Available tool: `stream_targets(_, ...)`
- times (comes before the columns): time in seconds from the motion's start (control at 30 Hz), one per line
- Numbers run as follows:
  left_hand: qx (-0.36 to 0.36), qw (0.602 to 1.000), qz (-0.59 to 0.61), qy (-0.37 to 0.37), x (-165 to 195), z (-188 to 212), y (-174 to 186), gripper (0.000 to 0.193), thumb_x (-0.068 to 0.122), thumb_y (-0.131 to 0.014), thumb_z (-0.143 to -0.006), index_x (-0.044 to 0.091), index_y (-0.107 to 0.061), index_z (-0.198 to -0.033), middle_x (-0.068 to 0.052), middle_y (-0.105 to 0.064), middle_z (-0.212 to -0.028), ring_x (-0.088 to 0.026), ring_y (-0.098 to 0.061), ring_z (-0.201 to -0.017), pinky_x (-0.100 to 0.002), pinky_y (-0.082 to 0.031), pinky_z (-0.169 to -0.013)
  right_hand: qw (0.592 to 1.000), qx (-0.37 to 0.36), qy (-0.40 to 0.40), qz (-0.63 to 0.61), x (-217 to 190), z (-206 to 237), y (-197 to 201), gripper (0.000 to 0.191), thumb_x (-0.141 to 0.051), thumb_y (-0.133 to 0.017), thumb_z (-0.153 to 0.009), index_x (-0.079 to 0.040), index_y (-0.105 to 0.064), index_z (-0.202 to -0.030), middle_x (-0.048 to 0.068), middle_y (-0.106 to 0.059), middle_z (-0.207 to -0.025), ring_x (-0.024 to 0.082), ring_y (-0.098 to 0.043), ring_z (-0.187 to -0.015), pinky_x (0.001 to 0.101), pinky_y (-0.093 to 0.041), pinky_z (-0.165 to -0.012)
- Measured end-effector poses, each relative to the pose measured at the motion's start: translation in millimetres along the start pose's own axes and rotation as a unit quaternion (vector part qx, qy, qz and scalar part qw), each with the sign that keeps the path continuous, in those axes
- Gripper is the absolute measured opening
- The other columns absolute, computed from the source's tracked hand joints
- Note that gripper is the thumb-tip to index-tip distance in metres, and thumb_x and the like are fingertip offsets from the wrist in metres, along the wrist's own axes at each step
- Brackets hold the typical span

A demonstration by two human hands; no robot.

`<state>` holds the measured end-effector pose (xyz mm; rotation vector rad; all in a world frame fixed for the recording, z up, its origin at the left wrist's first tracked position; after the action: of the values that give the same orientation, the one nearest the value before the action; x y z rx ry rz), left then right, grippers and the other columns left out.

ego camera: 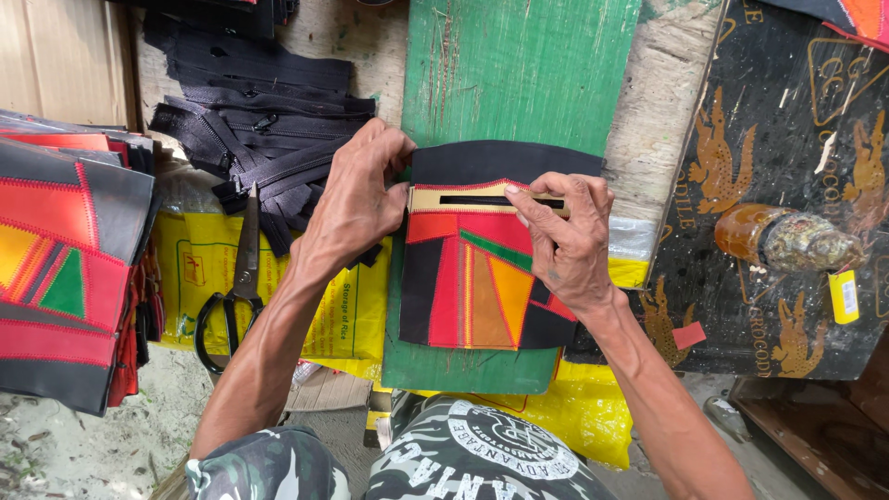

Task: The person inserts black zippers into the top slots of colorful patchwork fabric pouches, aligning and pressing each zipper into place by hand, then sets finished pouches aside and picks up new pouches and zippers from the workbench. They briefly use scissors to trim a zipper during the sequence.

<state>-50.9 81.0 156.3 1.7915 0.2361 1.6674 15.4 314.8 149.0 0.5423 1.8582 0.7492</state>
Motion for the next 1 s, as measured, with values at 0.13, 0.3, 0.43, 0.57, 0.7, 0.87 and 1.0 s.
stream_targets(0.13, -0.001, 1.0, 0.008, 0.0, -0.4, 0.6, 0.7, 0.027, -0.001, -0.076, -0.077, -0.001, -0.06, -0.099, -0.012, -0.052, -0.089, -0.026, -0.057, -0.083, -0.038, -0.048, -0.075, 1.0, -0.002, -0.004, -0.005, 0.5, 0.3, -0.2, 0.043, 0.003, -0.076, -0.088, -0.018, -0.075, -0.126, 0.005, -0.062, -0.113, 0.026, -0.052, -0.108, 0.0423, -0.039, -0.096)
stream_targets(0.3, 0.001, 1.0, 0.01, 0.001, -2.4, -1.7, 0.2, 0.026, -0.002, -0.077, -0.077, -0.001, -0.061, -0.098, -0.011, -0.054, -0.088, -0.025, -0.058, -0.082, -0.037, -0.049, -0.074, 1.0, -0.01, 0.0, 0.001, 0.7, -0.3, -0.7, 0.042, 0.002, -0.075, -0.089, -0.019, -0.075, -0.126, 0.005, -0.062, -0.113, 0.026, -0.051, -0.108, 0.0423, -0.038, -0.095)
stream_targets(0.43, 0.0, 1.0, 0.016, 0.009, -5.0, -2.7, -0.2, 0.025, -0.003, -0.076, -0.078, -0.001, -0.061, -0.097, -0.011, -0.055, -0.089, -0.024, -0.059, -0.081, -0.035, -0.05, -0.073, 1.0, -0.013, 0.005, 0.006, 0.3, -0.9, -0.8, 0.042, 0.002, -0.073, -0.09, -0.019, -0.075, -0.126, 0.005, -0.061, -0.113, 0.026, -0.051, -0.107, 0.0426, -0.038, -0.095)
stream_targets(0.57, 0.004, 1.0, 0.013, 0.006, -5.3, -3.8, 0.4, 0.025, -0.004, -0.076, -0.077, -0.002, -0.061, -0.097, -0.011, -0.054, -0.088, -0.024, -0.059, -0.08, -0.036, -0.05, -0.072, 1.0, -0.013, 0.007, 0.009, 0.4, -1.3, -1.5, 0.042, 0.002, -0.073, -0.091, -0.019, -0.075, -0.126, 0.006, -0.061, -0.113, 0.026, -0.051, -0.108, 0.0428, -0.038, -0.096)
stream_targets(0.7, 0.005, 1.0, 0.021, 0.007, -4.9, -3.9, 0.5, 0.024, -0.003, -0.077, -0.078, -0.001, -0.061, -0.096, -0.011, -0.054, -0.088, -0.023, -0.059, -0.08, -0.035, -0.05, -0.072, 1.0, -0.016, 0.005, 0.013, 0.7, -1.3, -2.0, 0.042, 0.002, -0.073, -0.091, -0.019, -0.076, -0.126, 0.006, -0.06, -0.114, 0.026, -0.051, -0.108, 0.0428, -0.038, -0.095)
stream_targets(0.87, 0.006, 1.0, 0.018, -0.001, -3.5, -2.9, 1.5, 0.024, -0.003, -0.077, -0.078, -0.001, -0.061, -0.096, -0.011, -0.054, -0.088, -0.024, -0.059, -0.08, -0.035, -0.049, -0.072, 1.0, -0.016, 0.01, 0.019, -2.0, -3.6, -0.9, 0.041, 0.002, -0.073, -0.091, -0.019, -0.076, -0.126, 0.006, -0.06, -0.114, 0.027, -0.05, -0.107, 0.0434, -0.037, -0.095)
stream_targets(1.0, 0.006, 1.0, 0.018, -0.005, -3.4, -4.7, 1.6, 0.026, -0.002, -0.079, -0.077, -0.001, -0.061, -0.097, -0.011, -0.054, -0.087, -0.023, -0.059, -0.079, -0.035, -0.049, -0.072, 0.998, -0.036, 0.014, 0.047, -7.3, -6.6, -0.1, 0.04, 0.003, -0.072, -0.088, -0.014, -0.076, -0.124, 0.008, -0.061, -0.115, 0.028, -0.051, -0.108, 0.044, -0.038, -0.093)
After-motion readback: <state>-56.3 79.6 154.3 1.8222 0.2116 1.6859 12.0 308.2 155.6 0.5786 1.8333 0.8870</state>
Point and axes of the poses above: each hand's wrist, its own z-axis away from the middle knuckle, its own y-axis out of the back of the hand, x = y × z, the point moved 6 cm from there along -z, towards the middle knuckle
